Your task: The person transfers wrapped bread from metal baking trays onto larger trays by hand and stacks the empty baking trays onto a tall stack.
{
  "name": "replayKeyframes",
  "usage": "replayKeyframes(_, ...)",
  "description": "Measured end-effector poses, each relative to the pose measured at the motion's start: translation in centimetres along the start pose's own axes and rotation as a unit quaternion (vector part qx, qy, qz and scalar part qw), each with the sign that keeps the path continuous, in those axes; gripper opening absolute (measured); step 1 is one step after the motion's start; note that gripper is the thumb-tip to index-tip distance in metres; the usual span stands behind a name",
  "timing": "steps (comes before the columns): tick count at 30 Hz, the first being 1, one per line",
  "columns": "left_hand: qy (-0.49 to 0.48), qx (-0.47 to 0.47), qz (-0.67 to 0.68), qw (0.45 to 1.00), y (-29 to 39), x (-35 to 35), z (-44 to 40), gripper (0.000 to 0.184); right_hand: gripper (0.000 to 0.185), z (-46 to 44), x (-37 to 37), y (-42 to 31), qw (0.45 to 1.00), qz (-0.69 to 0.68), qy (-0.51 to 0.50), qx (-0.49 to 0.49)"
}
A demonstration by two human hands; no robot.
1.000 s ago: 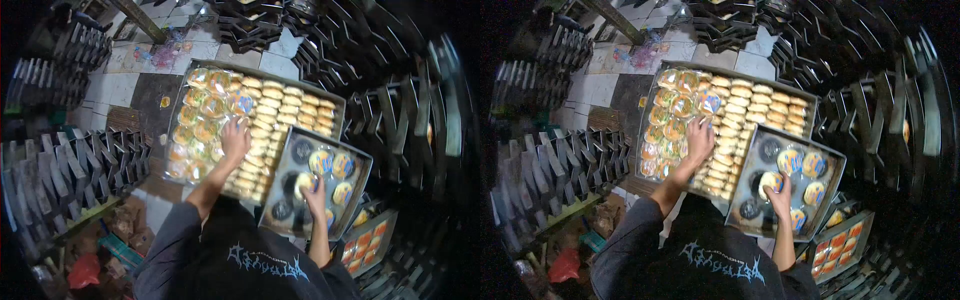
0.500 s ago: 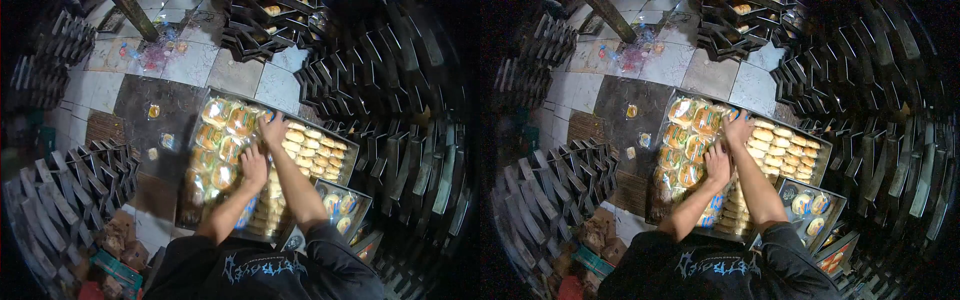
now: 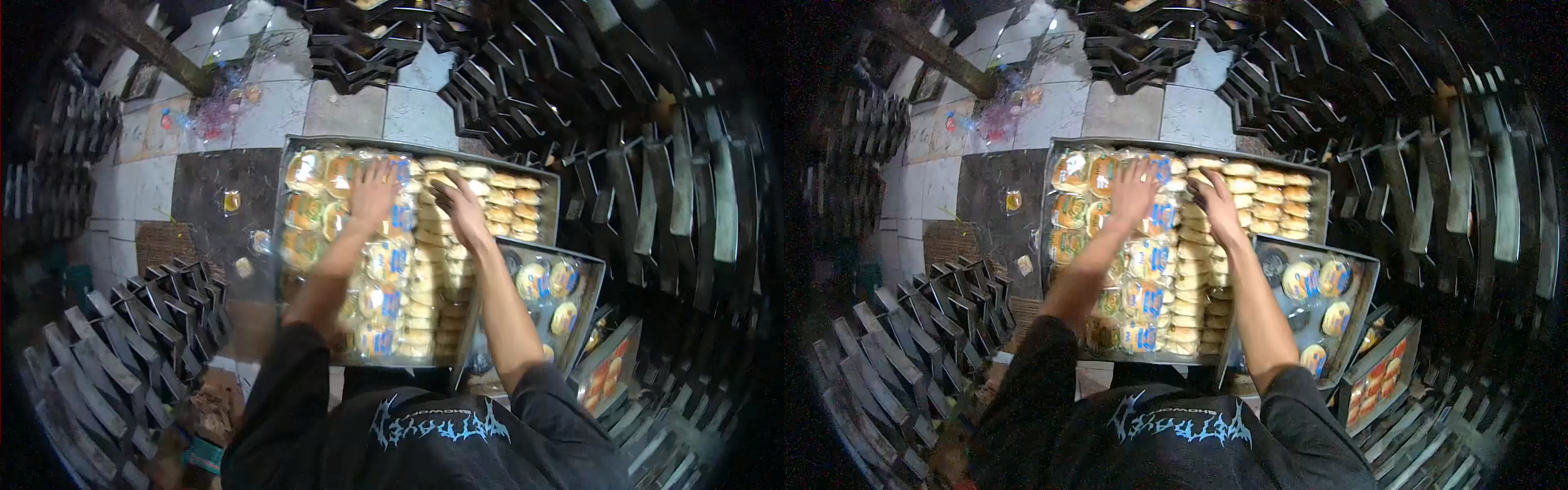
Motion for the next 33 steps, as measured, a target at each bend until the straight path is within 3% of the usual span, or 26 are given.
replayKeyframes(2,-0.013,0.060,-0.026,0.998,0.0,-0.5,-0.1,0.046,0.041,6.9,-6.7,-2.8,0.991,0.074,0.013,-0.106)
replayKeyframes(3,0.003,0.043,-0.019,0.999,-0.1,-1.5,0.5,0.045,0.038,10.7,-10.6,-3.7,0.979,0.132,0.031,-0.152)
replayKeyframes(5,0.014,0.049,0.003,0.999,4.8,-4.0,1.1,0.044,0.034,16.7,-21.5,-2.6,0.913,0.328,0.144,-0.193)
replayKeyframes(7,0.127,-0.064,-0.006,0.990,10.6,-8.8,4.1,0.045,0.029,21.9,-33.2,-0.3,0.848,0.356,0.355,-0.166)
replayKeyframes(9,0.071,-0.128,0.233,0.961,20.1,-8.8,9.1,0.044,0.027,28.6,-43.0,2.8,0.737,0.446,0.489,-0.137)
replayKeyframes(10,0.044,-0.121,0.297,0.946,24.7,-7.5,12.0,0.046,0.026,31.1,-45.0,4.3,0.745,0.428,0.493,-0.134)
replayKeyframes(11,0.018,-0.174,0.392,0.903,30.3,-8.0,12.5,0.049,0.025,32.8,-46.4,5.5,0.754,0.410,0.497,-0.130)
replayKeyframes(12,0.006,-0.206,0.362,0.909,35.0,-7.6,11.7,0.053,0.024,33.1,-46.3,5.6,0.756,0.421,0.467,-0.182)
replayKeyframes(13,-0.009,-0.250,0.363,0.898,38.8,-5.7,11.6,0.063,0.025,33.8,-45.7,6.7,0.794,0.378,0.442,-0.179)
replayKeyframes(14,0.008,-0.281,0.269,0.921,42.0,-2.9,10.8,0.074,0.027,34.1,-44.7,6.5,0.800,0.420,0.387,-0.183)
replayKeyframes(15,-0.011,-0.322,0.196,0.926,44.1,-1.9,9.7,0.081,0.031,34.5,-43.4,6.7,0.782,0.447,0.357,-0.249)
replayKeyframes(17,-0.092,-0.444,0.107,0.885,46.7,0.8,8.9,0.086,0.045,35.4,-42.5,6.8,0.763,0.495,0.332,-0.249)
replayKeyframes(20,-0.127,-0.454,0.055,0.880,47.1,2.5,8.4,0.090,0.057,34.2,-44.7,8.7,0.764,0.529,0.315,-0.191)
replayKeyframes(23,-0.183,-0.450,0.102,0.868,45.0,1.3,9.7,0.097,0.073,32.9,-45.5,10.0,0.788,0.536,0.269,-0.143)
replayKeyframes(26,-0.107,-0.515,0.296,0.797,40.5,-2.5,14.4,0.101,0.093,32.9,-45.6,10.3,0.806,0.544,0.218,-0.077)
replayKeyframes(28,-0.019,-0.396,0.241,0.886,36.4,-10.1,19.1,0.090,0.096,33.3,-45.4,11.8,0.785,0.579,0.215,-0.057)
replayKeyframes(29,0.012,-0.361,0.134,0.923,34.8,-14.6,21.6,0.079,0.097,33.7,-44.6,11.4,0.763,0.608,0.217,-0.037)
replayKeyframes(30,0.055,-0.359,0.040,0.931,32.1,-15.4,26.1,0.074,0.097,33.9,-43.7,11.3,0.754,0.621,0.213,-0.026)
replayKeyframes(33,-0.001,-0.313,-0.045,0.949,28.2,-14.9,31.1,0.070,0.095,33.9,-43.8,11.3,0.755,0.612,0.234,-0.039)
Point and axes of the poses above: each hand's wrist, its own z-axis away from the middle knuckle, its own x-axis out of the palm, y = z × x, the point moved 5 cm from there along -z, towards the middle knuckle, and after that the axes turned 12 degrees about y, right-handed, at the moved point
